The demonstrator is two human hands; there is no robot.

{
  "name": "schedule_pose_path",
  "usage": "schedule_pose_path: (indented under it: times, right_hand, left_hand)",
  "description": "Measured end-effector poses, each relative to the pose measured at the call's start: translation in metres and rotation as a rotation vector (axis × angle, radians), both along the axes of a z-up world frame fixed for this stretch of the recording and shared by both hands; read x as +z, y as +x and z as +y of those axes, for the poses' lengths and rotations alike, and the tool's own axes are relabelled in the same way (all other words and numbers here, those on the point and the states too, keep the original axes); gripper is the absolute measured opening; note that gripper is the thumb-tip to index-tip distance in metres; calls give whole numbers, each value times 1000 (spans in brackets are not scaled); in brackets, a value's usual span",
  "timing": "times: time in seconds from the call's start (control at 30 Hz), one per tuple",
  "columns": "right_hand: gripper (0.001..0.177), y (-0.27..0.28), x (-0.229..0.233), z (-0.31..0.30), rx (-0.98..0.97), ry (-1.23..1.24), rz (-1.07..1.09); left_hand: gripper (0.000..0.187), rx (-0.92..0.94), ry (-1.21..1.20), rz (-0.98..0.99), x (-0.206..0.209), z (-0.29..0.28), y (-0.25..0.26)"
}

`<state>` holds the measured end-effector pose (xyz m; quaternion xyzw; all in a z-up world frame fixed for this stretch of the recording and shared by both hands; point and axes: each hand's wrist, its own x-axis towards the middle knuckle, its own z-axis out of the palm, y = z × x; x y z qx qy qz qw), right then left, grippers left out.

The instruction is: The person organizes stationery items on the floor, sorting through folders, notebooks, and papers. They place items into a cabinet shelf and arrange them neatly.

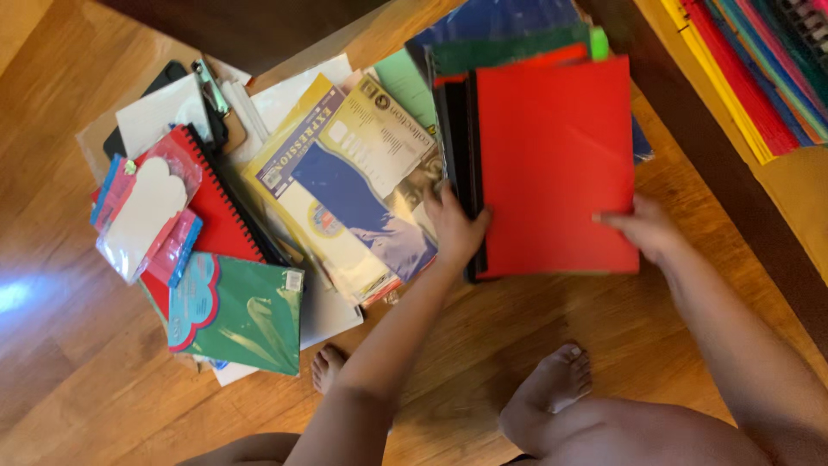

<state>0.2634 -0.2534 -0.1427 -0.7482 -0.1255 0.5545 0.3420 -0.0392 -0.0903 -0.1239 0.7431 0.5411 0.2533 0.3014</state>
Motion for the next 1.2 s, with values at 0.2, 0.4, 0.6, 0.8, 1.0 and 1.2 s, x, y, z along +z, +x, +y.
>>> schedule_pose_path:
  times: [0.2, 0.4, 0.6, 0.8, 1.0, 1.2]
  right_hand:
    - [68, 7, 0, -61, 296, -209, -296]
    - [91, -28, 75, -4, 481, 59, -1319]
    - [109, -147, 117, 83, 905, 196, -980]
    - [116, -173, 117, 93, 1184, -130, -1005]
    - [117, -148, 112, 83, 836, 140, -1028]
    - [89, -122, 134, 45, 467, 357, -946]
  left_hand:
    - [90, -126, -371, -131, 29, -50, -2]
    - [65, -272, -628, 93, 70, -52, 0]
    - [35, 71, -480, -293, -14, 72, 8]
    - [77, 348, -739, -708, -84, 146, 72]
    - [78, 261, -1054, -846, -41, 153, 65]
    - [87, 51, -1095, -934, -19, 82, 56]
